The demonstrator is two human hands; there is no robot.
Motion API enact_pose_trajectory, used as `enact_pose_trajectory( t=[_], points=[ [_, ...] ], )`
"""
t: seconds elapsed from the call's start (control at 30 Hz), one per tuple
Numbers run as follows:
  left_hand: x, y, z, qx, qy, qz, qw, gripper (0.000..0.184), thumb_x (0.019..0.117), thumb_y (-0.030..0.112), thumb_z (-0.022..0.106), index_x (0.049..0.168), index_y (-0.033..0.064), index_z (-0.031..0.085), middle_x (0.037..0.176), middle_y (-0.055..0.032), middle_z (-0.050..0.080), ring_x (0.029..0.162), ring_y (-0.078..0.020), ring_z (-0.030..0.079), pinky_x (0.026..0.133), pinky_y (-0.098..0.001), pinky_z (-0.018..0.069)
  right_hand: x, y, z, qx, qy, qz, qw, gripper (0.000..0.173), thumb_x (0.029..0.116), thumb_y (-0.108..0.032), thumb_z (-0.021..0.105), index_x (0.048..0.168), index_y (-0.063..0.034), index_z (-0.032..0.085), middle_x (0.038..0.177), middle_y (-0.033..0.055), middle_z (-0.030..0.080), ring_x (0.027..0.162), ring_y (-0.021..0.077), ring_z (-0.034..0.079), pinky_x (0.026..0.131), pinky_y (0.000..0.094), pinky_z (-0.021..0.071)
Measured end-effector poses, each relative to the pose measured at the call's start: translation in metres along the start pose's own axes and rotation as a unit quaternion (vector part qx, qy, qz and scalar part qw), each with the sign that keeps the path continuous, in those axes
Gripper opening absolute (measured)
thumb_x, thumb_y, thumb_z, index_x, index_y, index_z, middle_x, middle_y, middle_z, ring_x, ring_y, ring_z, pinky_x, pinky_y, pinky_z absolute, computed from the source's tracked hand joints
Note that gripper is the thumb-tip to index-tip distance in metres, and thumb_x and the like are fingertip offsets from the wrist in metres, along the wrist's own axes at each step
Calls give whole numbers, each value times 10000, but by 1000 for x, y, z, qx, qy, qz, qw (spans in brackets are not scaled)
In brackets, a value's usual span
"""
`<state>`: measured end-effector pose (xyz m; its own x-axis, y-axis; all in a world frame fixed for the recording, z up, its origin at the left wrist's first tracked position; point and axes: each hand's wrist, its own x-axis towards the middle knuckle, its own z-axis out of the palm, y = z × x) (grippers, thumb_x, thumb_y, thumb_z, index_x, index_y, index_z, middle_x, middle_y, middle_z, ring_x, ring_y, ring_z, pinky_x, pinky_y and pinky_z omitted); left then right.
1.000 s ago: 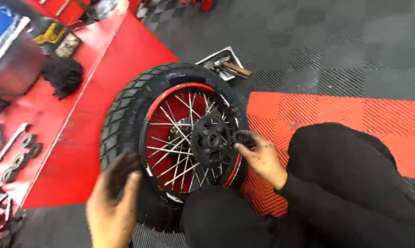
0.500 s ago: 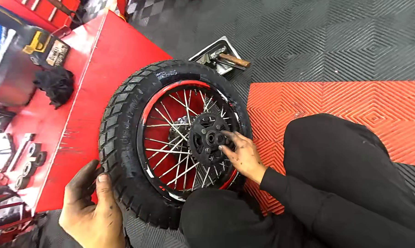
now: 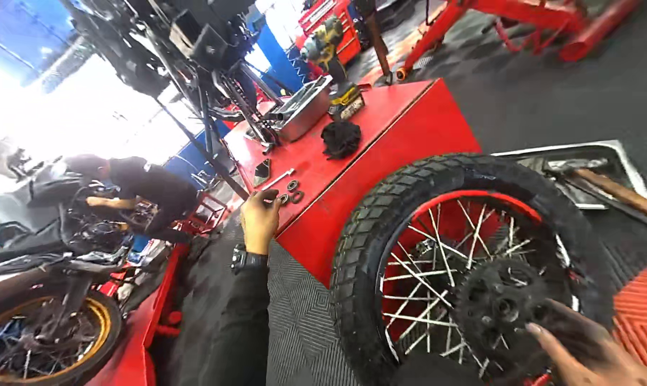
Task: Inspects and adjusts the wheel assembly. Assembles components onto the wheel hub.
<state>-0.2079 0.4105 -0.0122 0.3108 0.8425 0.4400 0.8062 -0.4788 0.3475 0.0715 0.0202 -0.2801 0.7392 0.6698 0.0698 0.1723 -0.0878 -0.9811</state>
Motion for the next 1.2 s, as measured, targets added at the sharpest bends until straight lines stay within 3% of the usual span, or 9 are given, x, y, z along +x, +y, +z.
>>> enact_pose_trajectory(
  t=[0.17,0.27,0.37,0.5,0.6,0.73,0.9,1.03,1.2],
  points=[
    [38,-10,-4,18,-101,9,995,250,969,203,692,1201,120,732,1152,-74,744,869,-243,734,845,-551,595,1,-2,0,8,0,15,1000,554,947,-168,716,1400,87,525,1084,191,682,897,145,675,823,321,589],
    [51,-9,-11,22,-158,59,985,313,957,171,703,1265,116,700,1170,-72,734,891,-240,721,849,-546,584,1,1,1,15,4,11,1000,557,937,-153,728,1394,92,523,1062,169,681,886,119,671,814,297,589],
    [59,-4,-8,67,-241,125,960,405,919,243,775,1302,143,692,1240,-69,715,995,-276,701,918,-583,548,1,2,0,19,1,5,1000,546,940,-136,720,1387,105,518,1042,148,682,874,100,669,810,281,589],
    [68,6,-1,185,-265,200,925,386,917,302,769,1292,225,718,1269,-34,712,1160,-307,649,1025,-607,484,0,1,2,32,-3,6,999,543,940,-114,714,1392,109,510,1028,131,685,854,81,666,795,266,590],
    [76,13,3,207,-304,233,900,363,932,324,750,1283,237,722,1170,-30,741,1122,-302,658,1004,-602,493,-3,-1,4,38,1,7,999,544,932,-102,714,1395,103,513,1029,125,686,852,65,670,795,257,595],
    [85,24,-2,177,-347,214,896,293,985,265,681,1266,190,720,1124,-48,753,1046,-251,703,982,-574,522,-5,-5,5,22,1,12,1000,546,928,-126,724,1396,80,531,1027,126,687,846,63,666,782,245,590],
    [84,17,-4,98,-304,196,927,280,1055,185,533,1249,155,732,1143,-100,745,1075,-251,702,993,-565,514,-6,-6,3,20,3,6,1000,554,923,-146,739,1396,63,540,990,98,695,818,57,671,763,246,595],
    [79,8,-1,78,-262,183,944,290,1068,242,536,1262,162,736,1159,-83,751,1094,-231,706,1013,-556,514,-6,-6,2,8,-2,11,1000,556,920,-166,744,1399,42,554,998,96,707,822,67,682,766,257,601],
    [74,3,-3,48,-269,165,948,309,1051,206,567,1320,121,694,1229,-95,730,1150,-230,689,1051,-539,500,-8,-11,3,4,-2,21,1000,555,913,-143,734,1404,41,551,1048,124,701,862,92,688,792,274,602]
  ],
)
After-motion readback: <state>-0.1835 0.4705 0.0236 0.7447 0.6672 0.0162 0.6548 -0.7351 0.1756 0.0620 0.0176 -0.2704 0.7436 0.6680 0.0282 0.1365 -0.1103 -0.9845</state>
